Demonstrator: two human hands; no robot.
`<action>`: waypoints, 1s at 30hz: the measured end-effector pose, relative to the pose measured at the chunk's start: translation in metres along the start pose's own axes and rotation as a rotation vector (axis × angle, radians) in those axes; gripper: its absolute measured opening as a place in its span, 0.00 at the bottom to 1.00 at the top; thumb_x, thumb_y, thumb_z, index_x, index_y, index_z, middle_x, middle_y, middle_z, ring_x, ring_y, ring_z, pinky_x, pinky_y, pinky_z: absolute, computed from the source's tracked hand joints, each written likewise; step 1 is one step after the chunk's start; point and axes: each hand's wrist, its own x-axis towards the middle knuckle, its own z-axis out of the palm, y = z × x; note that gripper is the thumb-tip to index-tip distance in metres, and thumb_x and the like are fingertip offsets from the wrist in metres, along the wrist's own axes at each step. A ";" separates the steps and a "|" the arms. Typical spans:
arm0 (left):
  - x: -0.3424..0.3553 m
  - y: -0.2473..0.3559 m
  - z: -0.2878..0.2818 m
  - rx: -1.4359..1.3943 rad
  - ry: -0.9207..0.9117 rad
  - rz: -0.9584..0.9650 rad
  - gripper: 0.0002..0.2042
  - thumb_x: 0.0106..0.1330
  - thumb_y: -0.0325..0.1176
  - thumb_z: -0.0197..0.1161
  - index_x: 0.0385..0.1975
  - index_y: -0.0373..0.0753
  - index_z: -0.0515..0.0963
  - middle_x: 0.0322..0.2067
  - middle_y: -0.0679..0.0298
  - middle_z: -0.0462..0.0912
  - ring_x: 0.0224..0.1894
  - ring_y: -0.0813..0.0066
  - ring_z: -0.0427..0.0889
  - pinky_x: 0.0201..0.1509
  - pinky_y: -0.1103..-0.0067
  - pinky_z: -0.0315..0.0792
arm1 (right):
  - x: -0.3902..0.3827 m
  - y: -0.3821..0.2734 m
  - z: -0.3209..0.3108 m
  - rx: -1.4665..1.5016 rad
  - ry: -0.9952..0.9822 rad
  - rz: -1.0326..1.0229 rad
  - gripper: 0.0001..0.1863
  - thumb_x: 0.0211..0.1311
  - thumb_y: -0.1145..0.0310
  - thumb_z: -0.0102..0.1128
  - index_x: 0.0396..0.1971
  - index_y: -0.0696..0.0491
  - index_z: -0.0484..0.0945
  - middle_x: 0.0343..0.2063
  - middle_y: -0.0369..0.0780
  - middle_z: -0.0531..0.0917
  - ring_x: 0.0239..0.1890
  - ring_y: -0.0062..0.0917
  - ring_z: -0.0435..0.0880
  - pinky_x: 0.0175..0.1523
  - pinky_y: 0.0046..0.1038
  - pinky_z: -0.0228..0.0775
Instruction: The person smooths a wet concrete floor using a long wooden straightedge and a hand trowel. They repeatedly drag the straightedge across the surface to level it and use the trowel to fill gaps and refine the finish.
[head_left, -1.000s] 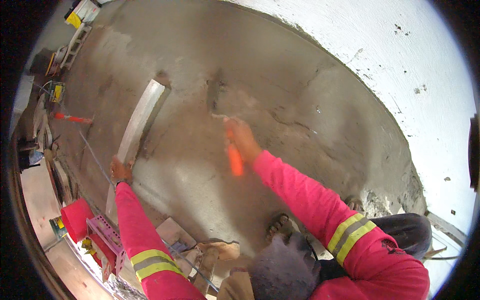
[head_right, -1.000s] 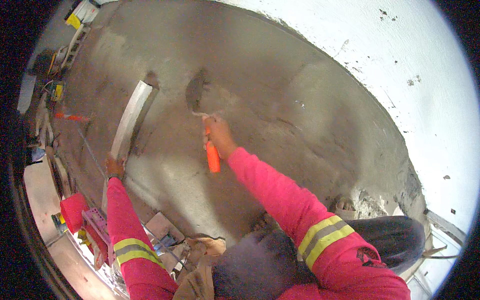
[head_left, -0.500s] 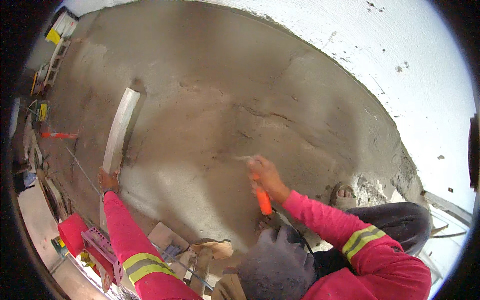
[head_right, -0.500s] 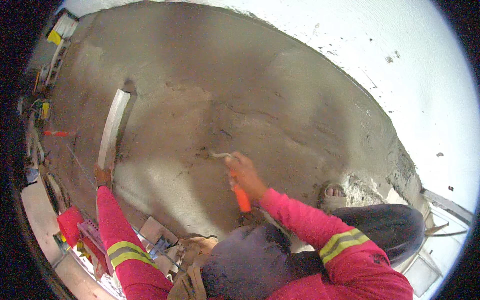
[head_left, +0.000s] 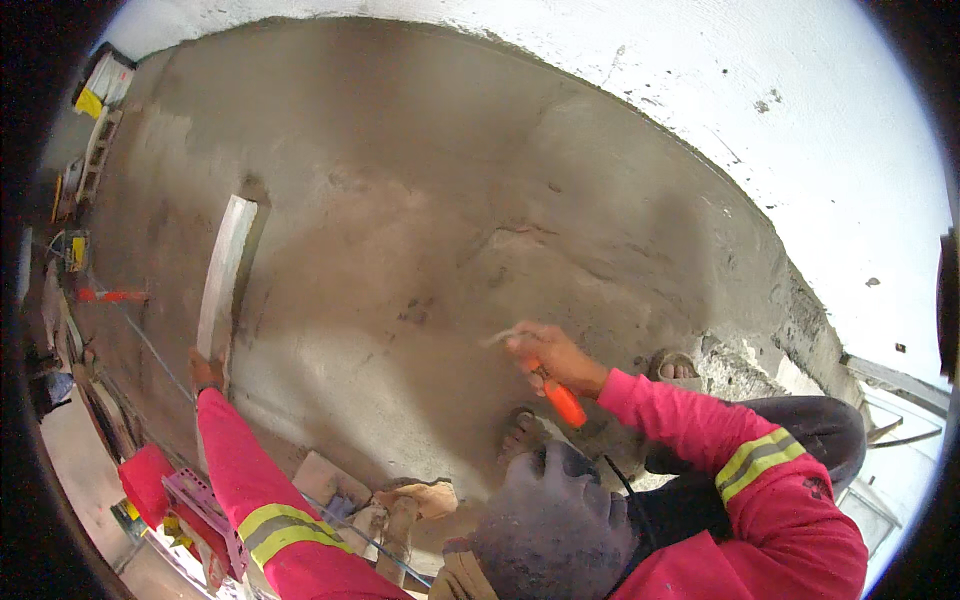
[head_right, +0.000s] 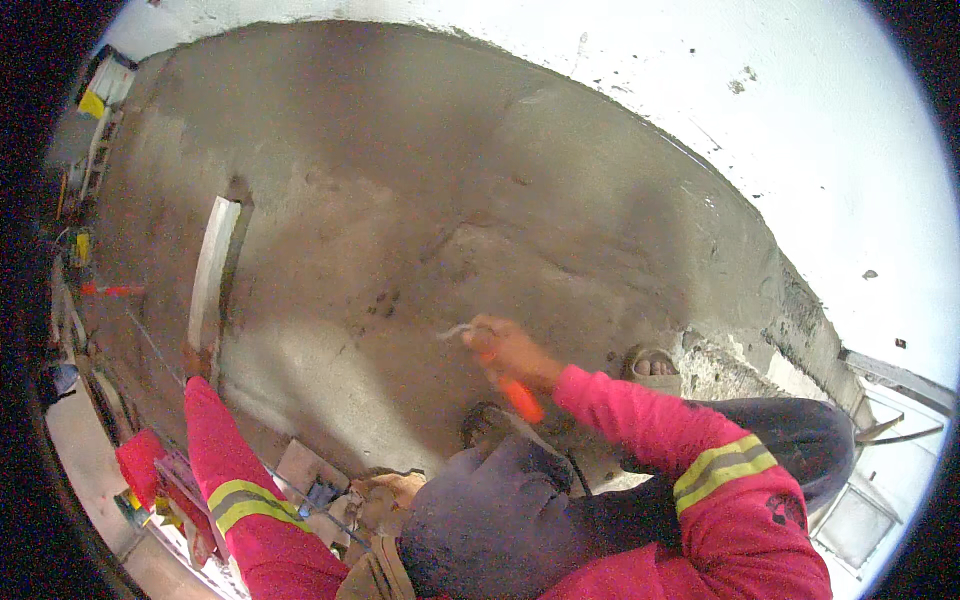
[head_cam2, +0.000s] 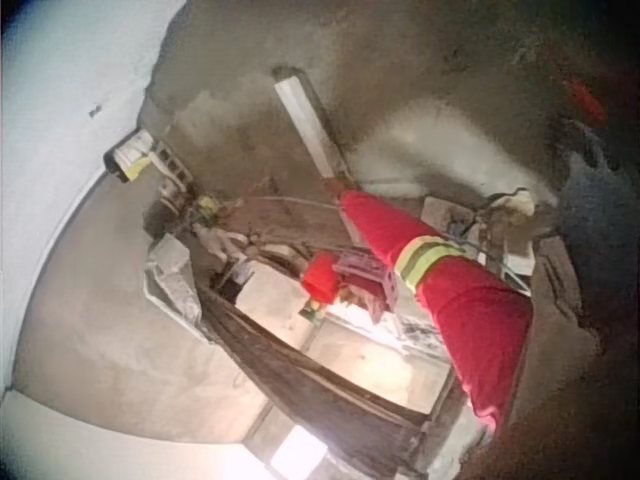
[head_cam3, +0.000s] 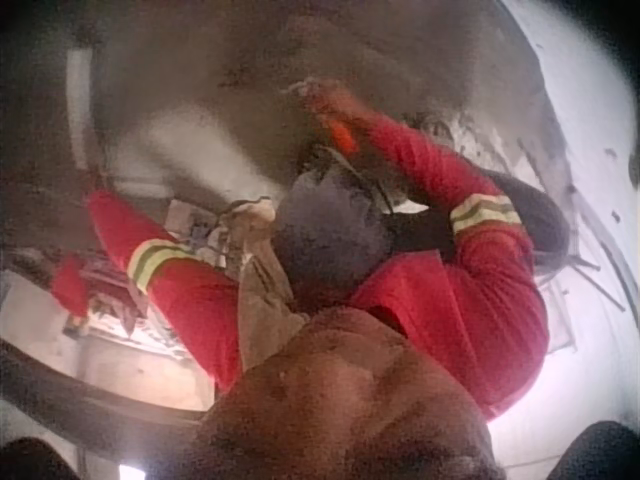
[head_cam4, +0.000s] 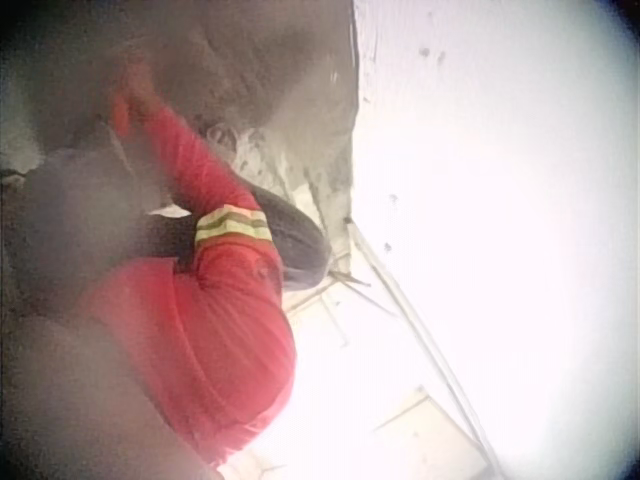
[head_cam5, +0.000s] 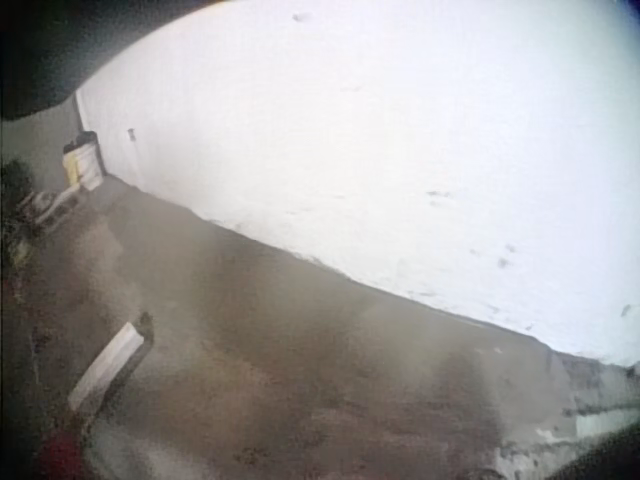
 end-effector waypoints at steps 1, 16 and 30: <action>0.005 -0.002 0.009 0.075 0.025 0.026 0.37 0.53 0.46 0.64 0.59 0.38 0.55 0.55 0.45 0.65 0.56 0.49 0.67 0.57 0.60 0.62 | 0.001 -0.001 -0.003 -0.064 -0.069 0.043 0.12 0.61 0.58 0.50 0.37 0.50 0.67 0.17 0.32 0.69 0.12 0.16 0.67 0.15 0.22 0.63; -0.086 0.089 -0.046 0.350 0.073 0.021 0.35 0.54 0.55 0.60 0.58 0.41 0.59 0.55 0.51 0.66 0.54 0.49 0.69 0.55 0.60 0.65 | -0.054 -0.110 -0.123 -0.978 -0.076 -0.195 0.13 0.58 0.58 0.53 0.34 0.53 0.70 0.18 0.38 0.75 0.19 0.31 0.76 0.23 0.34 0.65; -0.091 0.081 -0.013 0.266 0.104 0.062 0.38 0.56 0.57 0.57 0.60 0.39 0.55 0.58 0.51 0.63 0.59 0.51 0.64 0.58 0.60 0.61 | 0.015 -0.152 -0.142 -1.576 -0.282 -0.275 0.16 0.52 0.62 0.53 0.38 0.55 0.76 0.26 0.44 0.80 0.34 0.37 0.78 0.39 0.36 0.68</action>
